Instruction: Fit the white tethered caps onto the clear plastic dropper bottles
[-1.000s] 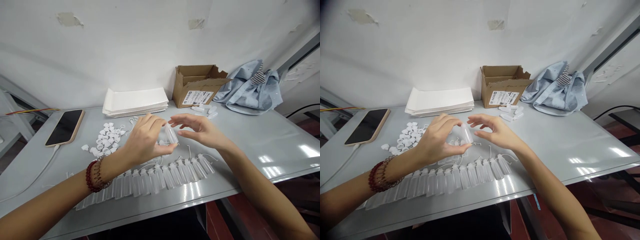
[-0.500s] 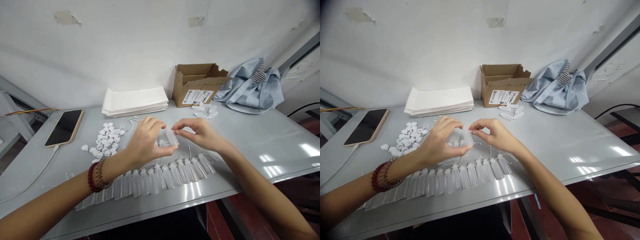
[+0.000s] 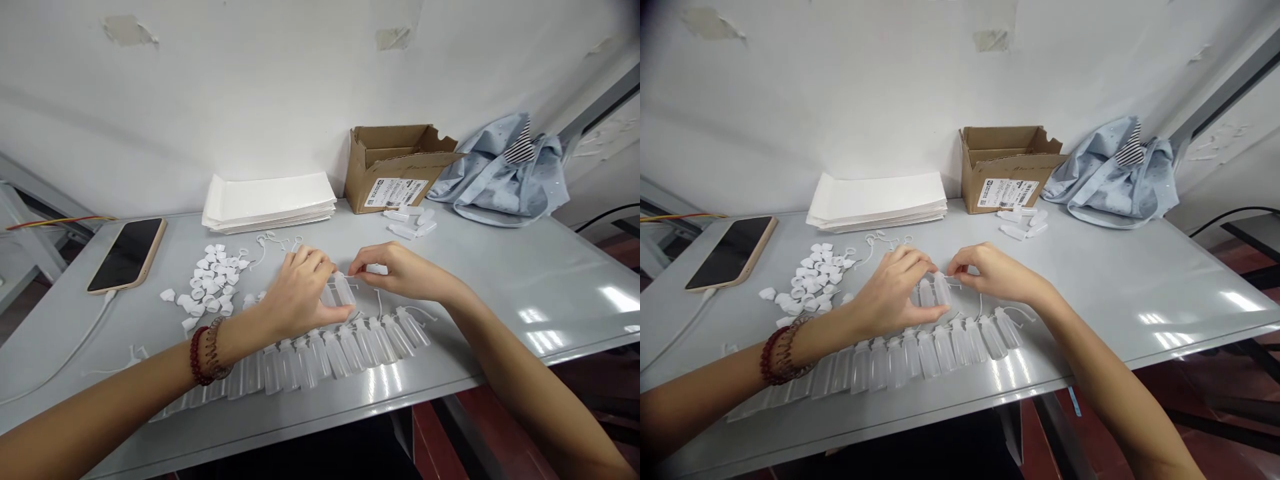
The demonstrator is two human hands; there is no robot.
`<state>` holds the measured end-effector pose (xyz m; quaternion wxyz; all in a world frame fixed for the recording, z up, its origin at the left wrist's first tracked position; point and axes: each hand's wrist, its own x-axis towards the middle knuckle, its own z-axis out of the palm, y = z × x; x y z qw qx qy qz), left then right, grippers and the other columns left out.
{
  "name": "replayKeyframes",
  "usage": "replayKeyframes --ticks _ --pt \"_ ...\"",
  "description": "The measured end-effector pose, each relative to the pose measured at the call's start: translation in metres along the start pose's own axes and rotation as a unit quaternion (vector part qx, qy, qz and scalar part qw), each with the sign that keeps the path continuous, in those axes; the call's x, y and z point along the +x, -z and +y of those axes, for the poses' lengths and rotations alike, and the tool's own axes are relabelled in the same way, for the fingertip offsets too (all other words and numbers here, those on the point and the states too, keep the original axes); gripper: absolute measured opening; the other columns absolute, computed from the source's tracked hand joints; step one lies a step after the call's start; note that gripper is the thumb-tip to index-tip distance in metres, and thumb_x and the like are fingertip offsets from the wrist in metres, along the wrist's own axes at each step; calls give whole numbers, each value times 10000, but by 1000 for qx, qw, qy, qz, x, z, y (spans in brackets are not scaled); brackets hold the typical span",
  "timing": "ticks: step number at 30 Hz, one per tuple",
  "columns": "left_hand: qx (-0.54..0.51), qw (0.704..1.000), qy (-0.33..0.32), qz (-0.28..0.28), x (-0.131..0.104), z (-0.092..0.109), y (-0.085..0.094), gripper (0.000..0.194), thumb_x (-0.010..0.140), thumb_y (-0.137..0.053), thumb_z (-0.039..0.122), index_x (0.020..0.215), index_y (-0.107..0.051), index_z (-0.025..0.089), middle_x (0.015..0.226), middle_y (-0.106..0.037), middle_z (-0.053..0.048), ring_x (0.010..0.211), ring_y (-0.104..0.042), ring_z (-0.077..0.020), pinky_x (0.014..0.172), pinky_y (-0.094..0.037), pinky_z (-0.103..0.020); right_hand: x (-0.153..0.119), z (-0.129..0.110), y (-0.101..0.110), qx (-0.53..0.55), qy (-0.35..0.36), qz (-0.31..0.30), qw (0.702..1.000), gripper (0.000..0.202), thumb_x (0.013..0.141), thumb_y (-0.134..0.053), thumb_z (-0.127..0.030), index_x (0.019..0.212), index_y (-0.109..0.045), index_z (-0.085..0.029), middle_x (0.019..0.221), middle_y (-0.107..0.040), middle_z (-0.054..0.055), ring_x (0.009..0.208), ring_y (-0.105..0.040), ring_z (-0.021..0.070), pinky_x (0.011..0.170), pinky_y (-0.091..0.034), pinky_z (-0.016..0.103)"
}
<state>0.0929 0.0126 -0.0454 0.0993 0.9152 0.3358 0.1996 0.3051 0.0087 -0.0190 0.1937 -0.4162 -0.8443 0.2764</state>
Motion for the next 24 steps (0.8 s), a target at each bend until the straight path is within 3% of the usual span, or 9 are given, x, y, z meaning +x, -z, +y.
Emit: replayKeyframes --ticks 6,10,13,18,24 --pt "62 996 -53 47 -1 1 -2 441 761 -635 495 960 -614 102 993 -630 -143 937 -509 -301 743 -429 -429 2 -2 -4 76 -39 -7 996 203 874 -494 -142 986 -656 -188 836 -672 13 761 -610 151 721 -488 294" --pt "123 983 -110 83 -3 2 -1 435 812 -579 485 973 -611 82 1000 -636 -169 942 -516 -322 737 -421 -444 3 -5 -7 136 -68 -18 988 282 949 -426 -293 920 -678 -171 654 -545 -19 603 -502 118 561 -411 249" --pt "146 976 -130 100 -3 2 -1 419 829 -560 465 965 -612 71 987 -641 -168 938 -521 -322 732 -421 -440 4 -5 -8 177 -91 -25 980 328 926 -473 -397 879 -689 -156 601 -487 -34 533 -402 94 491 -318 236" --pt "133 976 -132 115 -2 3 -2 445 817 -583 456 996 -618 51 999 -642 -169 953 -530 -322 755 -429 -437 6 -3 -9 223 -91 -18 970 273 881 -548 -385 911 -697 -158 785 -632 19 678 -502 129 619 -390 272" --pt "110 976 -118 146 -1 3 -2 416 804 -599 434 1004 -625 70 1010 -648 -164 970 -524 -322 802 -427 -451 7 -1 -11 263 -105 -10 959 250 881 -548 -389 909 -673 -174 866 -655 21 779 -554 153 712 -422 293"
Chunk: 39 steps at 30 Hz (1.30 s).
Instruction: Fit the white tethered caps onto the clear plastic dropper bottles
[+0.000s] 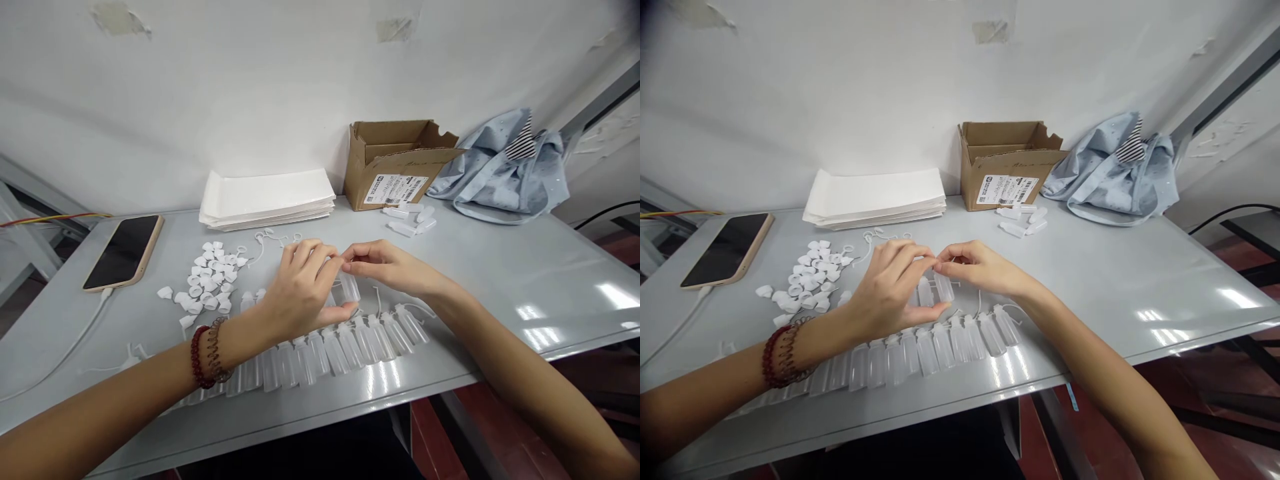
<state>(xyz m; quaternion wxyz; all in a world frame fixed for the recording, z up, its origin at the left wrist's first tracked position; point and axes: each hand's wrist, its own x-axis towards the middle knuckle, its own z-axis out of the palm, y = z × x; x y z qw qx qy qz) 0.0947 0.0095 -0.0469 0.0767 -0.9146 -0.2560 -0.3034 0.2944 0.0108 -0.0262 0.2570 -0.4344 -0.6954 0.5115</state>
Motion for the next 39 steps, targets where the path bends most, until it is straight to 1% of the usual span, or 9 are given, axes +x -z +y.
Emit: replayKeyframes --ticks 4,8,11,14,19,23,31,36,39 --pt "-24 999 21 -16 -1 1 -1 431 793 -611 461 986 -628 76 996 -642 -154 957 -512 -306 798 -422 -440 0 0 3 -23 -6 -18 1000 255 876 -551 -387 869 -681 -167 773 -616 0 716 -510 134 678 -397 280" --pt "-42 995 52 -69 -3 3 -3 438 761 -646 475 948 -633 79 978 -639 -145 947 -501 -301 764 -418 -427 2 3 2 -98 -15 -34 994 259 877 -544 -360 820 -705 -165 705 -564 -13 617 -449 110 585 -351 264" --pt "-38 990 66 -115 -5 4 -4 445 741 -666 489 925 -635 85 972 -638 -142 958 -495 -310 757 -414 -434 3 5 -3 -175 9 1 984 218 858 -573 -290 754 -716 -162 754 -606 11 670 -497 123 626 -370 271" --pt "-41 983 86 -154 -7 4 -4 462 725 -684 498 919 -640 81 971 -638 -136 972 -494 -315 777 -414 -446 4 6 -8 -225 15 20 974 184 840 -590 -237 744 -727 -163 755 -636 25 693 -531 138 658 -387 282" --pt "-57 973 117 -192 -6 5 -3 492 727 -679 518 938 -649 75 1016 -632 -141 1003 -486 -316 795 -415 -450 5 5 -12 -242 2 13 970 166 831 -587 -203 755 -729 -164 752 -655 27 687 -551 142 652 -402 275" --pt "-50 969 114 -215 -4 6 0 502 752 -643 534 943 -660 70 1013 -628 -147 1006 -481 -320 802 -411 -458 4 4 -9 -247 3 15 969 164 827 -587 -202 757 -726 -152 761 -670 34 688 -563 145 656 -406 274" --pt "-48 968 101 -223 -7 5 3 524 763 -615 552 973 -667 74 1015 -626 -156 1003 -480 -321 825 -410 -465 4 9 4 -216 1 22 976 241 860 -555 -308 805 -744 -169 759 -692 28 687 -556 146 640 -392 264" --pt "-54 972 106 -205 -3 3 12 537 793 -560 567 997 -666 81 1057 -629 -166 1024 -485 -324 842 -411 -475 4 9 10 -222 11 22 975 272 864 -544 -351 816 -743 -172 788 -703 35 703 -566 158 639 -400 277" --pt "-37 972 138 -186 0 -13 18 451 843 -509 459 1041 -660 82 1075 -644 -161 1047 -491 -326 864 -407 -489 1 8 24 -238 21 77 968 247 851 -558 -351 827 -737 -181 802 -717 37 712 -583 173 635 -409 293"
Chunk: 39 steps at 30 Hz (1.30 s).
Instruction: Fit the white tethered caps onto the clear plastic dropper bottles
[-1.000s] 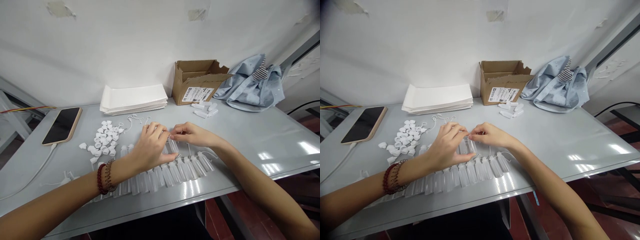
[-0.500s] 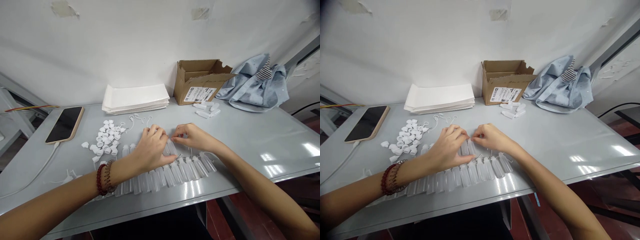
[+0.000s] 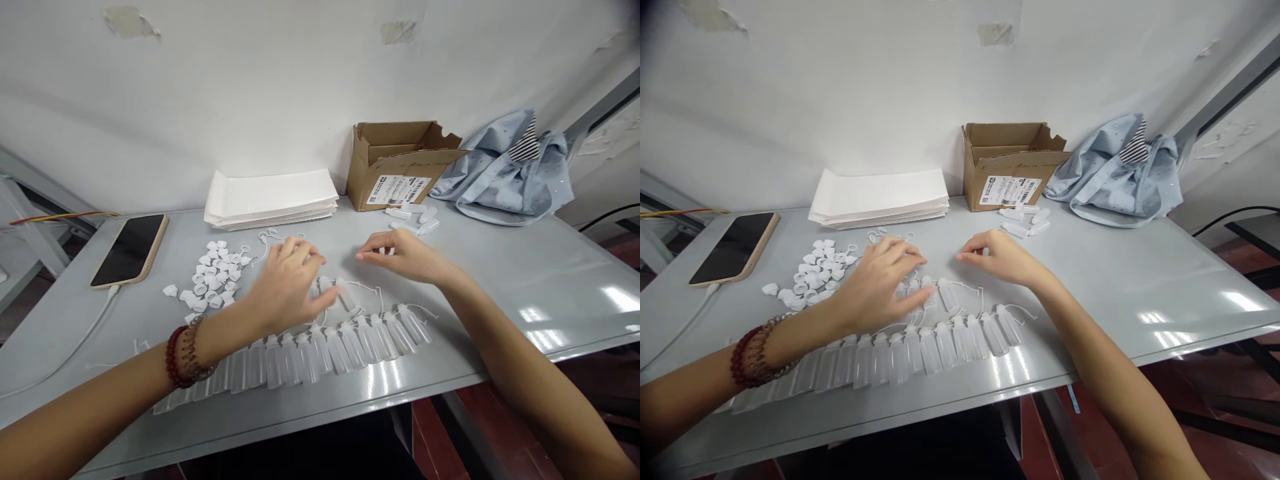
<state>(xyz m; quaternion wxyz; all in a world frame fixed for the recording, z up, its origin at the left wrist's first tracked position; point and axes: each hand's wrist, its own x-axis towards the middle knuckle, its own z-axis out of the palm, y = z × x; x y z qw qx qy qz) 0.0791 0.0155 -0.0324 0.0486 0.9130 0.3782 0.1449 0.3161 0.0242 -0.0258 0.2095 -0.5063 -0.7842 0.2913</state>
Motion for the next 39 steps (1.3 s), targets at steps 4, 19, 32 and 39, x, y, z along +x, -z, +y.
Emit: replayKeyframes --ticks 4,19,32,39 --pt "21 997 74 -4 14 -36 5 367 874 -400 273 1073 -651 92 1030 -680 -142 1041 -526 -327 835 -438 -457 -2 19 26 -101 -56 125 985 179 814 -583 -302 767 -722 -201 771 -716 42 694 -598 198 629 -425 321" --pt "-4 997 75 1 48 -66 -19 247 787 -451 183 709 -681 139 793 -646 -148 925 -505 -325 816 -407 -487 -6 76 54 -264 -171 133 940 119 685 -666 -225 786 -719 -193 750 -699 47 703 -618 215 649 -437 322" --pt "-332 924 187 18 40 -29 14 248 815 -547 368 777 -709 184 843 -737 -69 723 -632 -176 684 -507 -317 9 29 9 -213 -17 164 963 210 786 -600 -310 913 -673 -159 849 -669 71 741 -595 195 672 -441 306" --pt "-549 801 238 33 29 1 14 168 778 -646 323 690 -716 198 785 -706 -52 724 -596 -157 726 -504 -329 1 -12 -28 -91 169 220 957 134 850 -570 -272 947 -626 -197 929 -668 87 779 -596 193 652 -474 315"
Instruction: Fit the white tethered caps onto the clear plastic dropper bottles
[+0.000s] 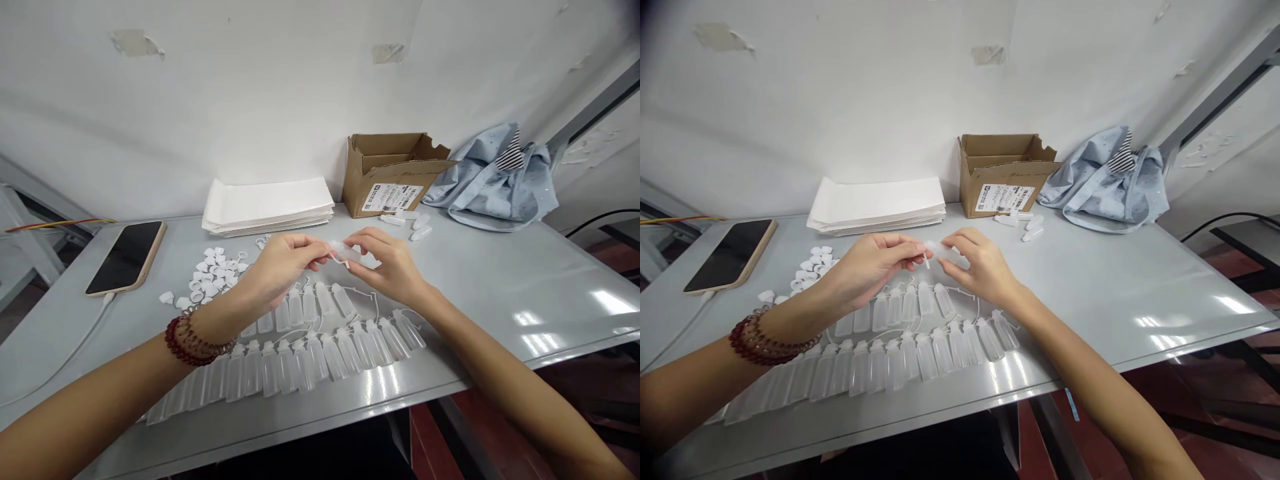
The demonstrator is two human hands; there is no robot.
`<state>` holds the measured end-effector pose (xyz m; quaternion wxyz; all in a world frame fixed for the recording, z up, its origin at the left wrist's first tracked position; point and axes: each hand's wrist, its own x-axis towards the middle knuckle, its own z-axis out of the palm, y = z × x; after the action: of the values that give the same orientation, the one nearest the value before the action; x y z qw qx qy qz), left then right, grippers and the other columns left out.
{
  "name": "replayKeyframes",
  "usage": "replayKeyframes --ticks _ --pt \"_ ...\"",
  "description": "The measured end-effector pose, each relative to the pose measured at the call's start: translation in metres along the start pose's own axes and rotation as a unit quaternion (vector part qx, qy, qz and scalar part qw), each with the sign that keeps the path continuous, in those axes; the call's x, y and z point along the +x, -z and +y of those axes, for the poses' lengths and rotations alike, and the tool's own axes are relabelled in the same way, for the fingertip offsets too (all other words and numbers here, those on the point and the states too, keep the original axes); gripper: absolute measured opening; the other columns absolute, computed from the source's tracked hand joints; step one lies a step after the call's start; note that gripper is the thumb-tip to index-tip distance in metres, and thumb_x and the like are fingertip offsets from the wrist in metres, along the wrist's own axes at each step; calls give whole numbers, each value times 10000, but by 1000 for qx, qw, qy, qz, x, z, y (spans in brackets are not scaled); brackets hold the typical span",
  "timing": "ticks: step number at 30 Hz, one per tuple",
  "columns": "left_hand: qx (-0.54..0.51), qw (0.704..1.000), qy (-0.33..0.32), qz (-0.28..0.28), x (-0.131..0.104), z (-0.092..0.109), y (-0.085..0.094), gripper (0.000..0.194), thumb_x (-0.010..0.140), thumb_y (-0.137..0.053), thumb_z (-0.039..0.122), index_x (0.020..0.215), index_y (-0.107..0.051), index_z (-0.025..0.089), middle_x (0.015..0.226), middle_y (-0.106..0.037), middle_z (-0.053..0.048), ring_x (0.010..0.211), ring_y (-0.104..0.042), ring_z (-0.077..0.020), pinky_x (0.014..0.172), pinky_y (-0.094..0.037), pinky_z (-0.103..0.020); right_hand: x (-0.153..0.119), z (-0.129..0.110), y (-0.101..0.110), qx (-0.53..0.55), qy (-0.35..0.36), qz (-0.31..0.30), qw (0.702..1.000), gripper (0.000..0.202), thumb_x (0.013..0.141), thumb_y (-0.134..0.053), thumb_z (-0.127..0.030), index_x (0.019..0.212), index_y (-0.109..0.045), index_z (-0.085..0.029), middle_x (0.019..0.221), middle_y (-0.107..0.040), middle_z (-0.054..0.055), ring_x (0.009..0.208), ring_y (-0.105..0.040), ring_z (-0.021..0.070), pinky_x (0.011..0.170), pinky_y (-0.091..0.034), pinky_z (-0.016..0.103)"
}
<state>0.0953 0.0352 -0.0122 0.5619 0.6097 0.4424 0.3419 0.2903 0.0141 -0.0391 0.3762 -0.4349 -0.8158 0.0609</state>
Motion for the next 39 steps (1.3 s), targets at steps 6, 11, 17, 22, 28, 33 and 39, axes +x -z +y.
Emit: replayKeyframes --ticks 6,11,17,22,28,33,39 --pt "25 998 3 55 -2 -5 -3 161 769 -651 355 726 -718 215 811 -686 -36 684 -574 -155 617 -475 -303 -2 1 1 3 -13 4 1000 136 842 -590 -268 957 -629 -206 946 -673 84 749 -596 184 581 -469 296" --pt "50 995 -2 91 -6 -1 -7 143 762 -659 345 718 -709 218 741 -663 -11 649 -555 -143 574 -443 -275 -3 -2 -2 -3 -6 5 1000 133 855 -579 -267 966 -630 -213 939 -672 80 771 -604 193 608 -489 309" --pt "80 990 -46 106 -13 3 -10 187 753 -697 336 835 -680 168 779 -679 -21 726 -614 -153 659 -483 -276 -5 -5 -6 9 35 33 999 134 854 -590 -235 972 -629 -185 905 -663 98 792 -610 199 663 -508 331" --pt "143 978 -107 107 -17 2 -11 183 812 -649 313 936 -701 190 891 -716 -28 850 -638 -179 748 -487 -306 -4 -12 -4 75 -3 36 997 122 836 -616 -231 946 -648 -189 878 -670 73 741 -587 176 594 -472 302" --pt "177 963 -151 136 -25 -1 -14 151 843 -629 356 846 -703 224 896 -722 8 886 -616 -180 821 -457 -330 -3 -28 2 247 -158 4 956 133 789 -694 -267 891 -687 -183 804 -642 18 623 -477 117 588 -412 280" --pt "186 954 -170 164 -28 -1 -15 108 798 -685 346 811 -713 243 911 -716 9 1011 -566 -206 898 -438 -354 -3 -33 5 403 -265 -46 875 152 789 -699 -333 850 -712 -195 781 -635 5 701 -519 126 642 -413 272" --pt "102 988 -90 67 -24 3 -8 94 825 -650 360 813 -710 288 768 -718 48 907 -634 -200 915 -423 -411 -4 -26 2 491 -291 -79 818 126 778 -723 -322 839 -735 -212 734 -598 -7 654 -444 102 576 -340 246"
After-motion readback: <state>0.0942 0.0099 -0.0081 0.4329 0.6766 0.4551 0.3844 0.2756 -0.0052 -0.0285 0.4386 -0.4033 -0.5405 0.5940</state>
